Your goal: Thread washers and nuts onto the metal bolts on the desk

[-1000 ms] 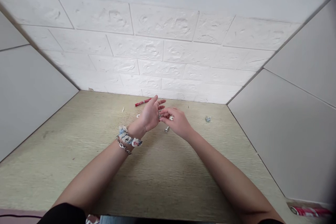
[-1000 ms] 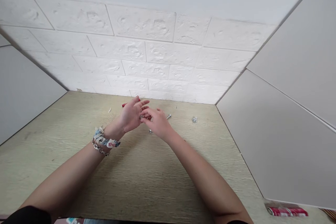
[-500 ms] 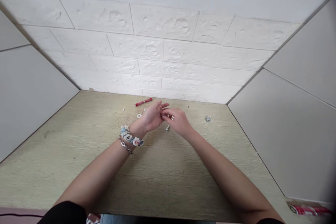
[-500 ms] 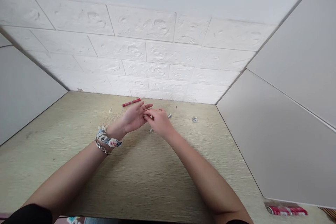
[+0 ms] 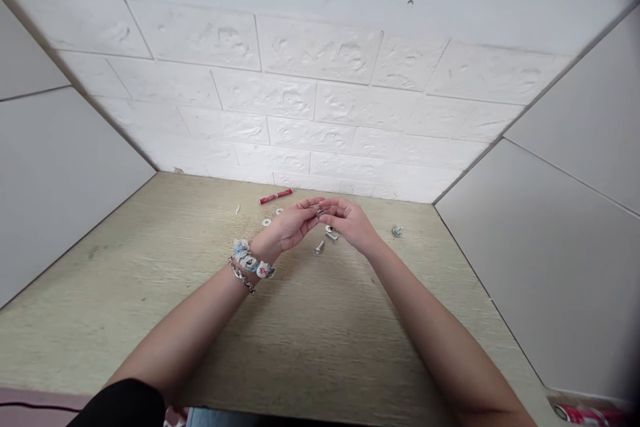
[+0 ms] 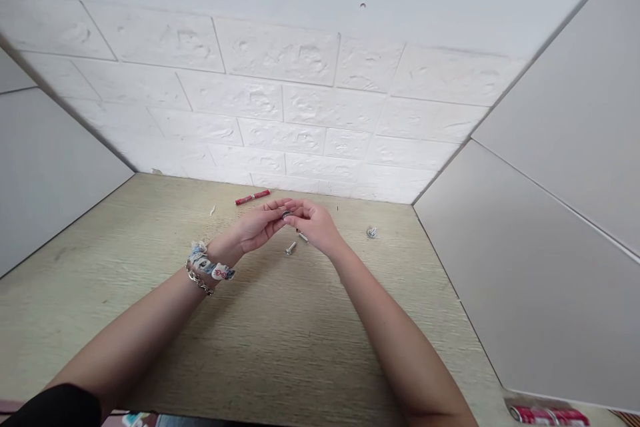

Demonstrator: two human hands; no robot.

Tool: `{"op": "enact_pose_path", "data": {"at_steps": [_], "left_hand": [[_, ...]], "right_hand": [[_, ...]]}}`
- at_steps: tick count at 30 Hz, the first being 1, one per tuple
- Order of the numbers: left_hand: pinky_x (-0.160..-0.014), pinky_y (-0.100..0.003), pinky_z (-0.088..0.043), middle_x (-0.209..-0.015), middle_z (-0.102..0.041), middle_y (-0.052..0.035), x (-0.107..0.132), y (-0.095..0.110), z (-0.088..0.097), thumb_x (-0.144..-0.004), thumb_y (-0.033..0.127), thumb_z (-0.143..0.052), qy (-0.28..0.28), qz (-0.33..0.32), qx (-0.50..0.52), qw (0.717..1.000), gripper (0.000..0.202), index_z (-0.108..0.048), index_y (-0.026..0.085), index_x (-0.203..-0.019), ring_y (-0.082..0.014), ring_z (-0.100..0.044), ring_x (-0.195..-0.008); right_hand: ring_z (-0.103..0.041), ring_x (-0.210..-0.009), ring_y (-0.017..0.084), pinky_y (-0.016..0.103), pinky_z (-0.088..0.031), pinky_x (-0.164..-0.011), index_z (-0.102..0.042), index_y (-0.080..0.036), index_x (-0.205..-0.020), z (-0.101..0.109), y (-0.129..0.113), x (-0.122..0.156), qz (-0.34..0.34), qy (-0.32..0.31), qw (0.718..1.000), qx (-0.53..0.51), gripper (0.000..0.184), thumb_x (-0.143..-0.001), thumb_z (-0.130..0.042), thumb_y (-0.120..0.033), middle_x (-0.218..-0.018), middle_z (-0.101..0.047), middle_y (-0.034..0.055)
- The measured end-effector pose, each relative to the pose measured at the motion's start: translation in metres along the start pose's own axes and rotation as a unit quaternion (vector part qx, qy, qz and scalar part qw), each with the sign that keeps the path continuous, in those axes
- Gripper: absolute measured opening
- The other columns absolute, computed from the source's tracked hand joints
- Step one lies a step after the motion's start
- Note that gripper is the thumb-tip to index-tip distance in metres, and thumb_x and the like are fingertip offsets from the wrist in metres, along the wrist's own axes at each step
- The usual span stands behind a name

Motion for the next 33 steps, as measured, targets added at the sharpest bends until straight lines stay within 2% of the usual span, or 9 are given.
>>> {"op": "enact_pose_path", "data": {"at_steps": [4, 8, 10, 14, 18, 20, 26, 33], "left_hand": [[-0.077, -0.014, -0.049, -0.094, -0.065, -0.0085, 0.000, -0.002, 0.001, -0.081, 0.005, -0.052, 0.000, 0.009, 0.006, 1.000, 0.018, -0.065, 0.009, -0.094, -0.0087, -0.061, -0.083], [-0.080, -0.013, -0.048, -0.086, -0.067, -0.0080, -0.003, -0.004, 0.000, -0.083, 0.008, -0.052, -0.009, 0.012, 0.012, 1.000, 0.016, -0.067, 0.006, -0.081, -0.0077, -0.061, -0.081], [-0.079, -0.012, -0.048, -0.083, -0.067, -0.0075, -0.003, -0.004, -0.001, -0.084, 0.008, -0.049, -0.013, 0.018, 0.017, 1.000, 0.019, -0.067, 0.006, -0.076, -0.0070, -0.061, -0.080], [-0.075, -0.014, -0.050, -0.083, -0.066, -0.0067, 0.000, -0.006, -0.005, -0.085, 0.010, -0.050, -0.037, 0.031, 0.020, 0.999, 0.017, -0.066, 0.007, -0.079, -0.0070, -0.062, -0.078], [-0.051, -0.011, -0.046, -0.066, -0.060, -0.0009, 0.002, -0.012, -0.004, -0.084, 0.019, -0.054, -0.032, 0.070, 0.015, 0.997, 0.014, -0.063, 0.010, -0.077, -0.0027, -0.054, -0.054], [-0.045, -0.010, -0.042, -0.062, -0.057, 0.0007, 0.003, -0.013, -0.005, -0.084, 0.022, -0.054, -0.030, 0.083, 0.013, 0.996, 0.017, -0.061, 0.010, -0.075, -0.0014, -0.049, -0.049], [-0.048, -0.011, -0.044, -0.065, -0.057, -0.0003, 0.004, -0.011, -0.009, -0.086, 0.020, -0.051, -0.045, 0.087, 0.024, 0.995, 0.019, -0.061, 0.009, -0.074, -0.0017, -0.050, -0.051], [-0.060, -0.011, -0.048, -0.078, -0.064, -0.0034, 0.004, -0.006, -0.007, -0.079, 0.008, -0.057, -0.068, 0.069, -0.021, 0.995, 0.009, -0.066, 0.010, -0.082, -0.0024, -0.055, -0.059]], "right_hand": [[-0.057, -0.065, 0.011, 0.025, -0.041, -0.063, -0.062, -0.020, -0.097, 0.004, 0.000, 0.000, -0.004, -0.006, 0.999, -0.038, 0.032, -0.066, -0.069, -0.027, -0.071, -0.066, -0.0003], [-0.056, -0.061, 0.010, 0.023, -0.039, -0.058, -0.062, -0.020, -0.102, 0.010, 0.003, -0.001, -0.038, 0.008, 0.996, -0.084, 0.044, -0.062, -0.073, -0.030, -0.066, -0.064, -0.0018], [-0.058, -0.065, 0.010, 0.024, -0.041, -0.063, -0.064, -0.019, -0.101, 0.011, 0.003, -0.001, -0.056, 0.008, 0.990, -0.126, 0.046, -0.058, -0.075, -0.031, -0.067, -0.065, -0.0013], [-0.059, -0.065, 0.010, 0.024, -0.043, -0.065, -0.067, -0.018, -0.092, 0.012, 0.000, 0.000, -0.080, 0.012, 0.984, -0.159, 0.043, -0.054, -0.078, -0.032, -0.067, -0.065, -0.0007], [-0.058, -0.065, 0.011, 0.026, -0.044, -0.066, -0.067, -0.018, -0.096, 0.014, -0.004, 0.001, -0.068, -0.004, 0.990, -0.127, 0.043, -0.057, -0.076, -0.034, -0.070, -0.065, 0.0006], [-0.059, -0.067, 0.011, 0.026, -0.044, -0.069, -0.066, -0.018, -0.098, 0.016, -0.007, 0.001, -0.054, -0.010, 0.993, -0.100, 0.043, -0.060, -0.075, -0.035, -0.074, -0.066, 0.0013], [-0.059, -0.070, 0.012, 0.027, -0.045, -0.072, -0.066, -0.016, -0.100, 0.019, -0.020, 0.005, -0.044, 0.008, 0.999, -0.017, 0.041, -0.063, -0.072, -0.034, -0.075, -0.067, 0.0018], [-0.062, -0.074, 0.015, 0.029, -0.047, -0.072, -0.065, -0.014, -0.100, 0.016, -0.025, 0.007, -0.048, -0.002, 0.999, 0.009, 0.039, -0.067, -0.069, -0.034, -0.076, -0.068, 0.0036]]}}
Point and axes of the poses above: each hand's wrist, its own x-axis away from the middle knuckle, its own z-axis out of the back of the hand, y = z × x, the point moved 4 cm from there along -x, towards the middle knuckle
